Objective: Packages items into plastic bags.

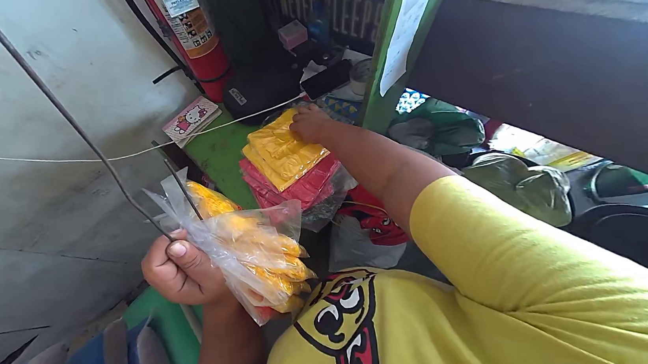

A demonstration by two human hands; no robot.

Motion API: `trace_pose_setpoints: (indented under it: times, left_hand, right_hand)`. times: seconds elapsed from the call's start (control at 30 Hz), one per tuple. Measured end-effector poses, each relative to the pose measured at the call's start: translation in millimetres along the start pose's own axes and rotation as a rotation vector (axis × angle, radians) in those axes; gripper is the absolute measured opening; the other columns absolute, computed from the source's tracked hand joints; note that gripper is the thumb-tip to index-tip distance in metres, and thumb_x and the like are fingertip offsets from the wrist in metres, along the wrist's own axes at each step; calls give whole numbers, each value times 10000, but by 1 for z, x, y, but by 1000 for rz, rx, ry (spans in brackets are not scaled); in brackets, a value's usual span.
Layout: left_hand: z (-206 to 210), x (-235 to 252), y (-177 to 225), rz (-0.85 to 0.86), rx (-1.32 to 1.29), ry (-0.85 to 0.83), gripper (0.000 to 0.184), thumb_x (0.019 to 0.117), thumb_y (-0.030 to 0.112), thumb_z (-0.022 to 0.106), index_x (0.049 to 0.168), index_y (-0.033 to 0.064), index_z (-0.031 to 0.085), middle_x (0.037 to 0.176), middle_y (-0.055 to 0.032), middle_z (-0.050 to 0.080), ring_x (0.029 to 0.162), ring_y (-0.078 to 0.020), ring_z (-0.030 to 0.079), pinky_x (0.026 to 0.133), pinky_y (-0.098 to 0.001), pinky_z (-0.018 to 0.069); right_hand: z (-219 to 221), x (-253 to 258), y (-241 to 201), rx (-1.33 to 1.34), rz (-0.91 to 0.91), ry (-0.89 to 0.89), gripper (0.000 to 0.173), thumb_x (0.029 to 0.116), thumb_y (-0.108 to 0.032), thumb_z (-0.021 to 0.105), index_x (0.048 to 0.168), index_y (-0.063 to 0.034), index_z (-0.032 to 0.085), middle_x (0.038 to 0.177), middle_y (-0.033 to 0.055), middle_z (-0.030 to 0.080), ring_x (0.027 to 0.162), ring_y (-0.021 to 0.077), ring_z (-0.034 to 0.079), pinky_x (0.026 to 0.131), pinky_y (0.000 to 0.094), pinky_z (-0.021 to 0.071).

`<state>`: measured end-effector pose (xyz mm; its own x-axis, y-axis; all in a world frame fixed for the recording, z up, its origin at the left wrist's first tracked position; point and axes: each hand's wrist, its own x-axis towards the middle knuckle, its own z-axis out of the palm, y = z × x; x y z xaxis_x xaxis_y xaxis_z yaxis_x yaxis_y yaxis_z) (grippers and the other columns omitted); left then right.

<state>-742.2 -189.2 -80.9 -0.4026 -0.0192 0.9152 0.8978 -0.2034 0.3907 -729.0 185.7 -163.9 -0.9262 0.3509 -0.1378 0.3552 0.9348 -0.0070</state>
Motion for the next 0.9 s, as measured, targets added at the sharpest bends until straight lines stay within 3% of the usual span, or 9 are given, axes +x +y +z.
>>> trace_pose_setpoints:
  times: [0.07, 0.23, 0.37, 0.57, 0.7, 0.9]
  left_hand:
    - [-2, -1, -3, 14, 3, -7, 211, 1097, 142, 434, 1052, 23, 603, 949, 124, 600, 893, 143, 546, 808, -81, 462]
    - [-7, -1, -2, 10, 11, -7, 208, 1099, 148, 434, 1055, 40, 606, 960, 128, 608, 907, 138, 556, 813, -86, 471]
    - [-9, -2, -1, 4, 24, -9, 209, 1097, 142, 428, 1045, 39, 603, 956, 129, 605, 908, 134, 559, 818, -89, 473]
    - [-4, -4, -3, -11, -4, -23, 202, 1097, 139, 432, 1048, 41, 603, 946, 129, 607, 893, 132, 559, 806, -92, 476]
    - [-3, -5, -8, -3, -8, -49, 204, 1100, 160, 435, 1073, 56, 608, 983, 131, 612, 928, 129, 560, 830, -98, 474]
    - [3, -9, -13, 3, -23, -60, 204, 1103, 167, 433, 1073, 57, 603, 966, 124, 601, 910, 130, 551, 816, -93, 467]
  right_hand:
    - [2, 3, -1, 67, 42, -20, 373, 959, 5, 597, 1323, -48, 659, 1430, 205, 572, 1421, 442, 426, 1129, 659, 343]
    - [7, 2, -8, 255, 241, -17, 400, 972, 11, 572, 1371, -8, 592, 1382, 283, 579, 1288, 494, 555, 1025, 667, 464]
    - [15, -5, -7, 309, 269, 101, 317, 1051, -77, 481, 1333, -13, 611, 1356, 254, 609, 1275, 453, 585, 1036, 628, 475]
    - [20, -19, -17, 359, 222, 301, 342, 1064, -53, 423, 1373, -26, 565, 1378, 241, 589, 1229, 447, 616, 1006, 592, 512]
    - [10, -30, -30, 390, 233, 245, 339, 1042, -81, 486, 1350, -36, 621, 1392, 257, 560, 1186, 450, 632, 953, 606, 534]
    - [-1, -40, -25, 362, 169, 92, 324, 1073, -179, 467, 1296, -54, 667, 1312, 229, 644, 1276, 406, 596, 1036, 604, 481]
